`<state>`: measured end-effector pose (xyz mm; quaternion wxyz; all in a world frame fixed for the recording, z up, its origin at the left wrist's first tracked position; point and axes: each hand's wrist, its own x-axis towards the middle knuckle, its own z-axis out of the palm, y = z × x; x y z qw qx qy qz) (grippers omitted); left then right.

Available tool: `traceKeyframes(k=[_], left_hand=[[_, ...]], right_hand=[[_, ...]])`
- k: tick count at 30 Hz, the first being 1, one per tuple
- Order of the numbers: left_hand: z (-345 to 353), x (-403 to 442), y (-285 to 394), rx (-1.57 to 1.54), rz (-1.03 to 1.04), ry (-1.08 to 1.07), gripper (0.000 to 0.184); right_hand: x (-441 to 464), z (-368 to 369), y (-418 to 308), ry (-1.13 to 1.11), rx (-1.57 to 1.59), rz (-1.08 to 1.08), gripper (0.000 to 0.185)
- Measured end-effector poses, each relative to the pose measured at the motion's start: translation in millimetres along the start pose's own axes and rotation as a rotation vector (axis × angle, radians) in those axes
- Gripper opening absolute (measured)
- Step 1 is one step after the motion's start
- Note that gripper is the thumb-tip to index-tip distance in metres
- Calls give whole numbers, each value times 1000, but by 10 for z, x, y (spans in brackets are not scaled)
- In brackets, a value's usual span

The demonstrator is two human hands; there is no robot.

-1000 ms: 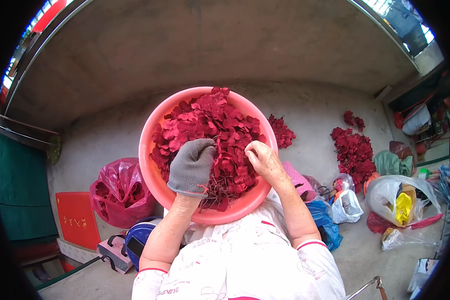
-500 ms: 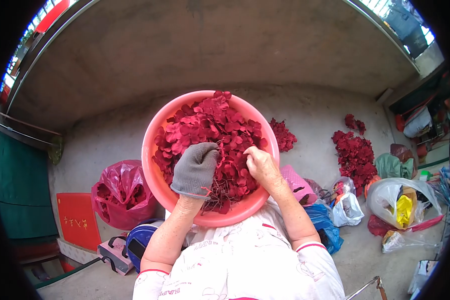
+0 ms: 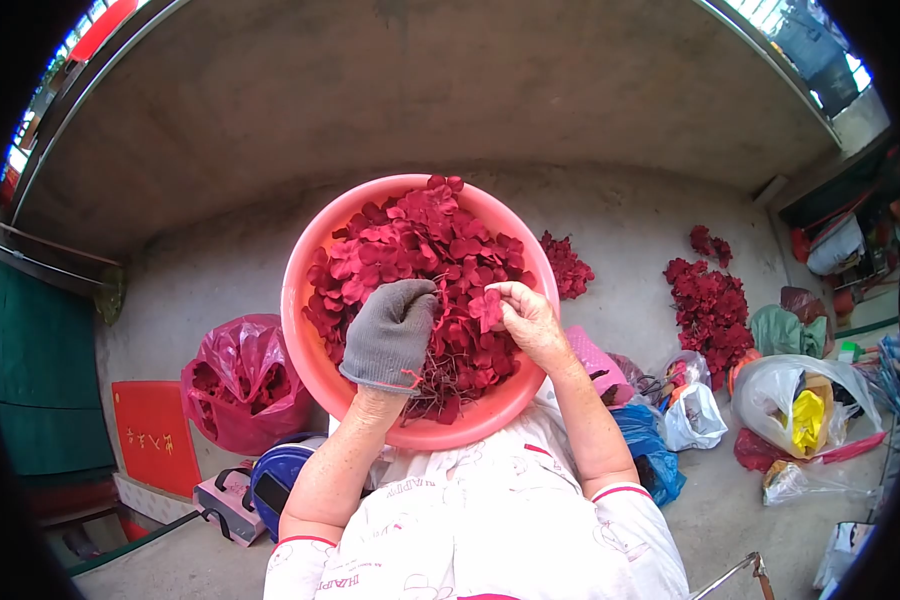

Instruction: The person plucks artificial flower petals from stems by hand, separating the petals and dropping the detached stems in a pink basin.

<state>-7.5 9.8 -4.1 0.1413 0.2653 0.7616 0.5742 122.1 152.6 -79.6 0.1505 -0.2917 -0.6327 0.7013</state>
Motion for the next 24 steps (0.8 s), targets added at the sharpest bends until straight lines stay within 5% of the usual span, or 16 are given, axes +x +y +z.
traceKeyframes(k=[3,6,12,18,24], left_hand=[[-3,4,-19,5,8,-7,15],[-5,3,-19,3,15,-5,15],[-15,-1,18,18,4,-18,15],[-5,3,1,40,46,-3,13],[-24,1,15,-16,38,32,14]], right_hand=[[-1,12,4,-4,-3,-43,25],[-45,-30,-119,24,-345,-88,26],[-97,5,-24,-54,48,-19,26],[-109,54,-18,-15,-7,4,27],[-126,189,-255,109,-618,-370,32]])
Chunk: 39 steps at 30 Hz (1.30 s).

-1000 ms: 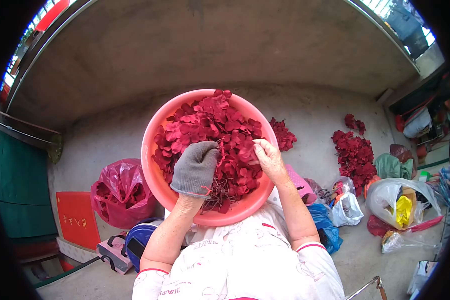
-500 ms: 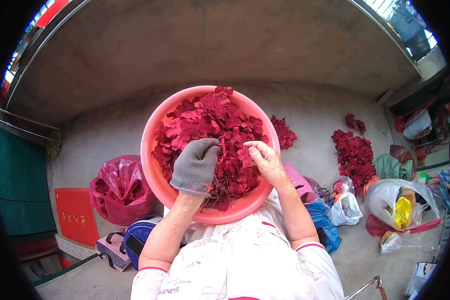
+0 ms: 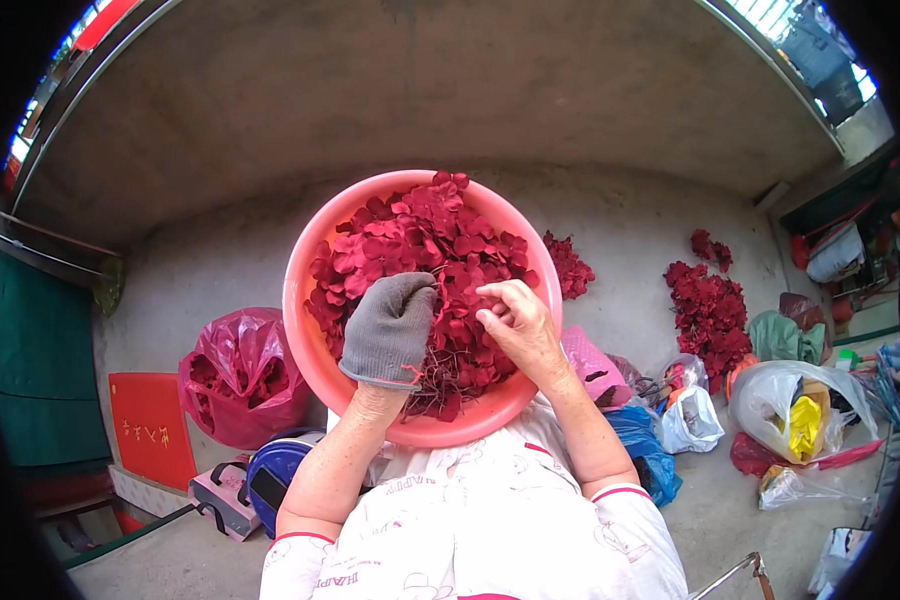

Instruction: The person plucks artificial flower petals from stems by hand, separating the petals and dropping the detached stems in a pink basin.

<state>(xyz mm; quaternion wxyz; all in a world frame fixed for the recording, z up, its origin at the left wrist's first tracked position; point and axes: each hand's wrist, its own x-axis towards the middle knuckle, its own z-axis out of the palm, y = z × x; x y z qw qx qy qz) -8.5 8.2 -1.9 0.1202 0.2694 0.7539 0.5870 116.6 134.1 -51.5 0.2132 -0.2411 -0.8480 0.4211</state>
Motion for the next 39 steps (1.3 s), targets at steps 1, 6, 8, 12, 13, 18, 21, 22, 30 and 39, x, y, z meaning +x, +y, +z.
traceKeyframes(k=[1,6,8,12,13,18,21,22,30,39], left_hand=[[0,1,0,5,8,1,14],[1,0,7,11,10,-7,14],[11,0,-21,-7,7,-9,14],[27,4,-87,-31,24,-3,13],[18,7,-71,-15,18,-2,13],[22,6,-70,40,24,-14,13],[24,-1,-51,84,62,-25,13],[24,1,-45,102,75,-22,13],[17,7,-15,182,110,-34,13],[21,1,28,131,77,-6,12]], right_hand=[[30,24,-4,17,-89,-53,31],[124,184,224,41,-279,-113,20],[123,190,289,43,-245,-114,13],[144,153,308,137,-195,-90,15],[163,128,311,190,-143,-76,16],[121,-157,260,-7,910,395,14],[67,-144,136,-27,1373,462,18],[76,-132,118,-60,1414,477,19],[112,32,164,-200,1398,490,22],[98,83,175,-139,1266,424,19]])
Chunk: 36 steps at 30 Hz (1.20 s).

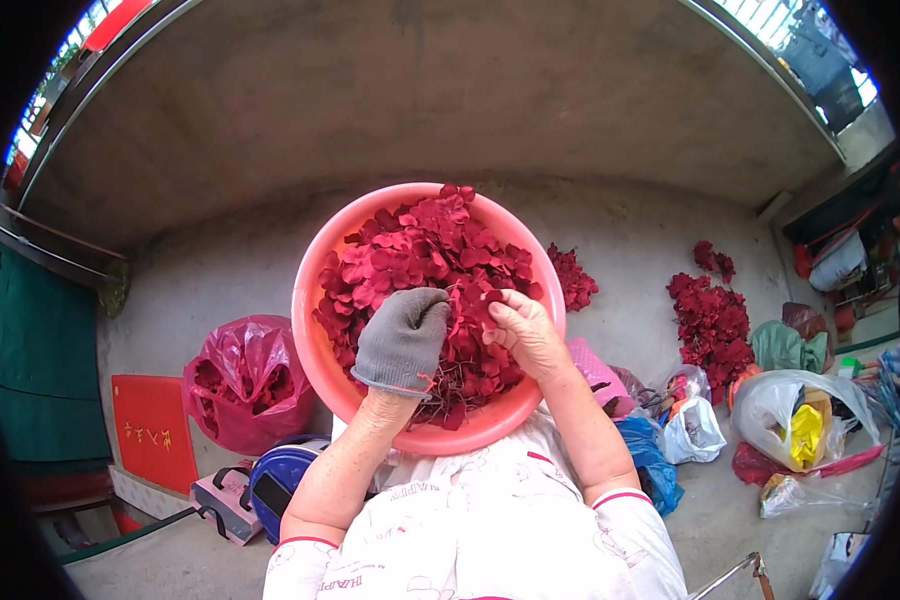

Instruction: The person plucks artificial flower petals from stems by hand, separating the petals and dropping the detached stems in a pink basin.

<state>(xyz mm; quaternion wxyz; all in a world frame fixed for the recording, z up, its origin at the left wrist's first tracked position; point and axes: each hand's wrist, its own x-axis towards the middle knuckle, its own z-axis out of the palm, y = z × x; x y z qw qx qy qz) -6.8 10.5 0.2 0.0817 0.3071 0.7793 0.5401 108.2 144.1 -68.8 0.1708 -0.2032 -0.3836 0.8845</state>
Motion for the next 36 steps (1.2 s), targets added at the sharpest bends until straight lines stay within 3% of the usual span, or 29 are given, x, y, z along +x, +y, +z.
traceKeyframes(k=[4,9,13,16,20,36], left_hand=[[-11,-3,6,115,107,-16,12],[-20,15,77,234,285,-102,10],[-15,-21,121,139,232,-44,9],[-49,-16,155,82,150,-47,10],[-18,-18,78,145,272,-103,11],[-49,-2,126,149,375,-184,12]], right_hand=[[-207,198,-264,-99,22,-182,13],[-318,536,-409,-462,91,-335,11],[-221,558,-276,-212,-112,-282,10],[-145,416,-195,-188,-85,-168,11],[-109,380,-89,-262,158,-127,16],[-101,280,3,-285,189,-172,15]])
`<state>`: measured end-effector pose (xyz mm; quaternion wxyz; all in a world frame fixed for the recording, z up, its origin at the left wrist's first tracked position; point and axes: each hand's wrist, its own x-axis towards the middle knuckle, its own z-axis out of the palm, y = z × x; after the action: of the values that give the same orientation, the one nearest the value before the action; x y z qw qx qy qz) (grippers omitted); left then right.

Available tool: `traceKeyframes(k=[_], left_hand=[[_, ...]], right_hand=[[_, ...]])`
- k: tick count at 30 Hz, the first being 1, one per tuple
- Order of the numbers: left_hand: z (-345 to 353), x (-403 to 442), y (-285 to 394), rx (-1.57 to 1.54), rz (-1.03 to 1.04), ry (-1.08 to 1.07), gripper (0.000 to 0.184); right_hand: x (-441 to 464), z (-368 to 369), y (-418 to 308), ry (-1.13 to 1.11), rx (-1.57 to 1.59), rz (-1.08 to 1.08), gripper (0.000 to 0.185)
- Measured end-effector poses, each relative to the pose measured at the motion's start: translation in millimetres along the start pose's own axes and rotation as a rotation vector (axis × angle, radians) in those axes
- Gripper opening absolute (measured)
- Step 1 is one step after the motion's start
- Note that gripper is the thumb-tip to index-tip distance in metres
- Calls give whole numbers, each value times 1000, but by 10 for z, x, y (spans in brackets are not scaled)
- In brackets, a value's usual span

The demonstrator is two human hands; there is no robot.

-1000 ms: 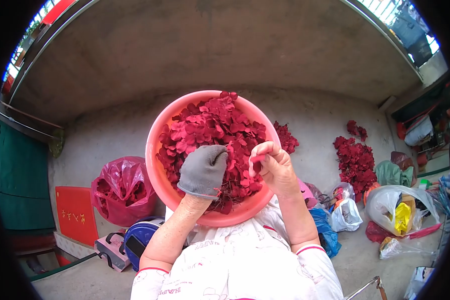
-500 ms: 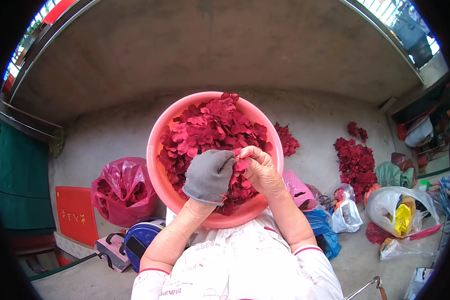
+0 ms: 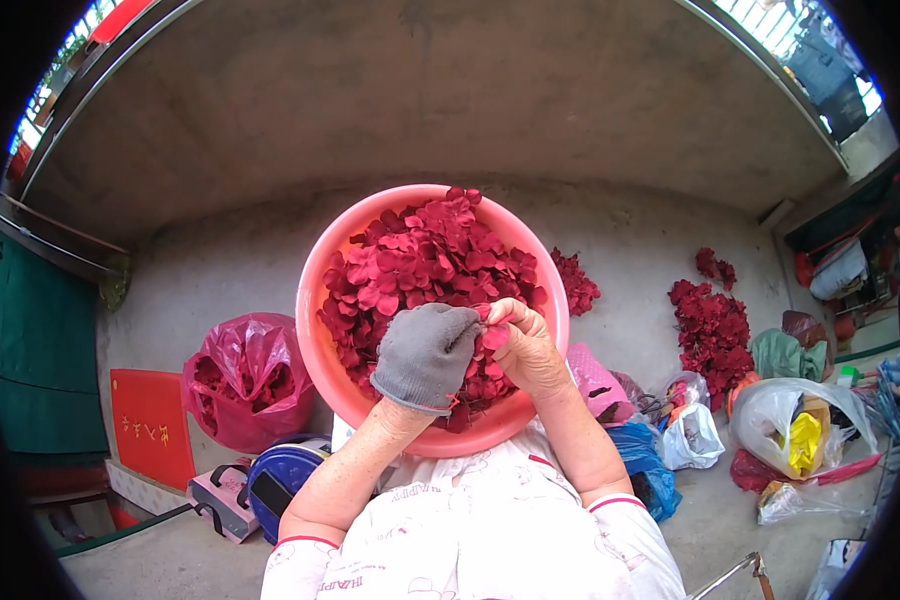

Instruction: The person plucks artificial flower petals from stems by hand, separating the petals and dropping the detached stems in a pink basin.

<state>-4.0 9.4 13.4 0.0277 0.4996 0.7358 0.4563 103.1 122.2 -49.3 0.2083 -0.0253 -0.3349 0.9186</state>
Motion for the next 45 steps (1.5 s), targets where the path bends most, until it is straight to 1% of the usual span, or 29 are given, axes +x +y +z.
traceKeyframes(k=[5,8,10,14,17,32,45], left_hand=[[2,1,-7,6,5,-2,12],[-2,2,-4,-19,-16,-3,12],[-3,1,2,-54,-43,5,12],[12,1,-23,-11,-26,-16,12],[12,6,-24,-13,-19,-16,13],[18,4,-22,46,28,-25,11],[9,-20,6,96,41,-17,12]], right_hand=[[7,-19,2,-9,-7,13,16],[-15,-64,-5,26,21,57,22],[-14,-65,-5,20,16,56,22],[-9,-58,-8,14,-6,47,22],[0,-24,5,15,-15,20,15],[-49,7,-24,95,-276,-31,13],[-63,43,-26,136,-332,-26,11]])
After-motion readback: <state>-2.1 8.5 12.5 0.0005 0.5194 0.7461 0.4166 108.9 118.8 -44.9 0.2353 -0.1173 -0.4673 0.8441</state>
